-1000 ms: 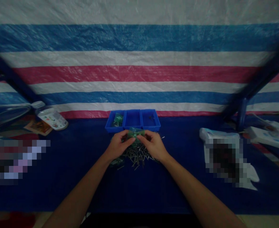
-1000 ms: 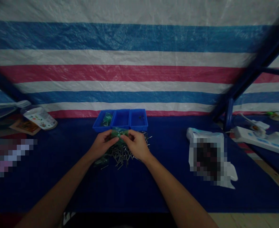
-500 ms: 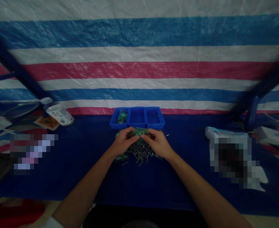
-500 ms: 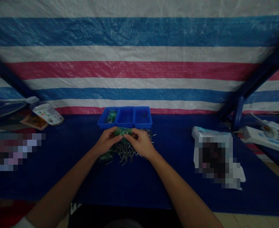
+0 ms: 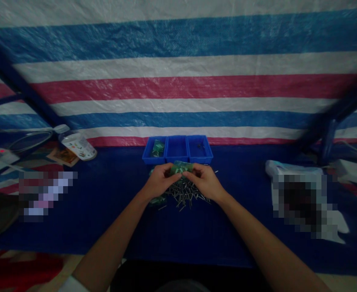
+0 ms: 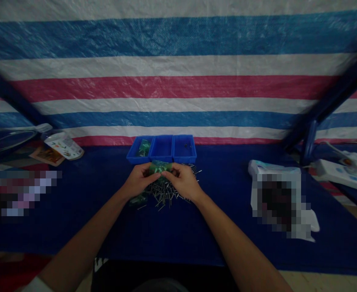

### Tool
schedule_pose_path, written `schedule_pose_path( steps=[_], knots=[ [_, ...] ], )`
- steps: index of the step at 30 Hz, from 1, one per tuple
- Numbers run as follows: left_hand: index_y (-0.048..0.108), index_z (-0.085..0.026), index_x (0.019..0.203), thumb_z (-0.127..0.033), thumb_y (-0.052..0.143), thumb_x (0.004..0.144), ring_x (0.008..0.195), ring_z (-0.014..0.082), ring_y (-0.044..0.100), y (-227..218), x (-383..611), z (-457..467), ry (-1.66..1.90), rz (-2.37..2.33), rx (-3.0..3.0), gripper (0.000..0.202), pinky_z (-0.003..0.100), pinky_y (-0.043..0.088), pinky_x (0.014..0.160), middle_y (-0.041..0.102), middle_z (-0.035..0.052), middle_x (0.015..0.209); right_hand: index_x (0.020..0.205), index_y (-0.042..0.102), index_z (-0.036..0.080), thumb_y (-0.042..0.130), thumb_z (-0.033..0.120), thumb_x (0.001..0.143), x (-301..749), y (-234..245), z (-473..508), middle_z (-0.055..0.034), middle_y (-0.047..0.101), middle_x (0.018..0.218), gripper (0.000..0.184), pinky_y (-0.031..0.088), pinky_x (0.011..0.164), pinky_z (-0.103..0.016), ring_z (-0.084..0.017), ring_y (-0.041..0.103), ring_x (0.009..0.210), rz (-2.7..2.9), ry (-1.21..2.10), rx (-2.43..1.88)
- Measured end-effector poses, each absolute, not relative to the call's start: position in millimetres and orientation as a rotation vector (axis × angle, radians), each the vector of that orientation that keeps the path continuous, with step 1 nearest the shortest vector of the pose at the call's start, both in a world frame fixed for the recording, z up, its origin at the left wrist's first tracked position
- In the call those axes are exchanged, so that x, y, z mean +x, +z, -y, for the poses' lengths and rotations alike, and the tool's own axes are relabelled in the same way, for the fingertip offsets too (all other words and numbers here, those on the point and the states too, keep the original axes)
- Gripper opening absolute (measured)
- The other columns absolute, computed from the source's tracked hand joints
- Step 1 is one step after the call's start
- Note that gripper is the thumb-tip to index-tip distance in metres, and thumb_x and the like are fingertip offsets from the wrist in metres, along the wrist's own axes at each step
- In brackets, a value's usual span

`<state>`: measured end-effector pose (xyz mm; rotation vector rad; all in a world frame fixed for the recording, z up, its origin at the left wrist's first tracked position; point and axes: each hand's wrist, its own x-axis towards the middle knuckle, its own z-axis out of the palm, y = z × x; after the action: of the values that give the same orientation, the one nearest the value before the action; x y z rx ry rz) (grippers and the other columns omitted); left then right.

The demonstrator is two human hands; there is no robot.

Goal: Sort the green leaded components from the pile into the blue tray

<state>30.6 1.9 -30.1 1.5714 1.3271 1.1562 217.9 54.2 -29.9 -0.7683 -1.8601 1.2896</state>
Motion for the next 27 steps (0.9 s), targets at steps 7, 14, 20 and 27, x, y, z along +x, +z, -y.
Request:
schedule_pose_path(
  steps=[7, 14, 20, 27],
  knots=[
    [0.071, -0.017, 0.092, -0.044, 0.07, 0.081, 0.071, 0.0172, 0.063, -29.5, 31.2, -0.9, 1.163, -1.326, 1.57, 0.029, 0.029, 0.049, 0.062, 0.07, 0.0035, 0.08, 0.09, 0.068, 0.018, 0.064, 0.041, 0.084, 217.8, -25.8, -50.0, 0.0038, 0.05, 0.062, 0.024, 0.032, 0.054, -0.027, -0.011, 0.04, 0.057, 1.86, 1.308, -0.748],
    [0.072, -0.016, 0.088, -0.042, 0.069, 0.083, 0.071, 0.0169, 0.063, -28.0, 34.0, -0.3, 1.177, -1.303, 1.574, 0.026, 0.03, 0.049, 0.065, 0.071, 0.0039, 0.079, 0.08, 0.064, 0.019, 0.064, 0.04, 0.084, 218.8, -24.4, -49.7, 0.0056, 0.044, 0.059, 0.022, 0.028, 0.05, -0.026, -0.01, 0.036, 0.053, 1.85, 1.29, -0.75],
    [0.069, -0.016, 0.091, -0.042, 0.069, 0.083, 0.073, 0.0161, 0.062, -28.2, 36.9, -1.2, 1.214, -1.282, 1.562, 0.028, 0.031, 0.049, 0.069, 0.069, 0.0028, 0.081, 0.075, 0.057, 0.02, 0.062, 0.041, 0.083, 218.8, -28.3, -51.2, 0.0061, 0.042, 0.058, 0.023, 0.028, 0.05, -0.025, -0.01, 0.037, 0.053, 1.846, 1.268, -0.76],
    [0.067, -0.016, 0.09, -0.041, 0.069, 0.082, 0.071, 0.0136, 0.059, -25.5, 33.3, -1.8, 1.216, -1.282, 1.529, 0.026, 0.028, 0.045, 0.068, 0.067, 0.0016, 0.081, 0.084, 0.065, 0.019, 0.063, 0.038, 0.085, 218.4, -31.4, -51.7, 0.0029, 0.052, 0.064, 0.019, 0.035, 0.054, -0.027, -0.011, 0.043, 0.058, 1.877, 1.28, -0.752]
  ],
)
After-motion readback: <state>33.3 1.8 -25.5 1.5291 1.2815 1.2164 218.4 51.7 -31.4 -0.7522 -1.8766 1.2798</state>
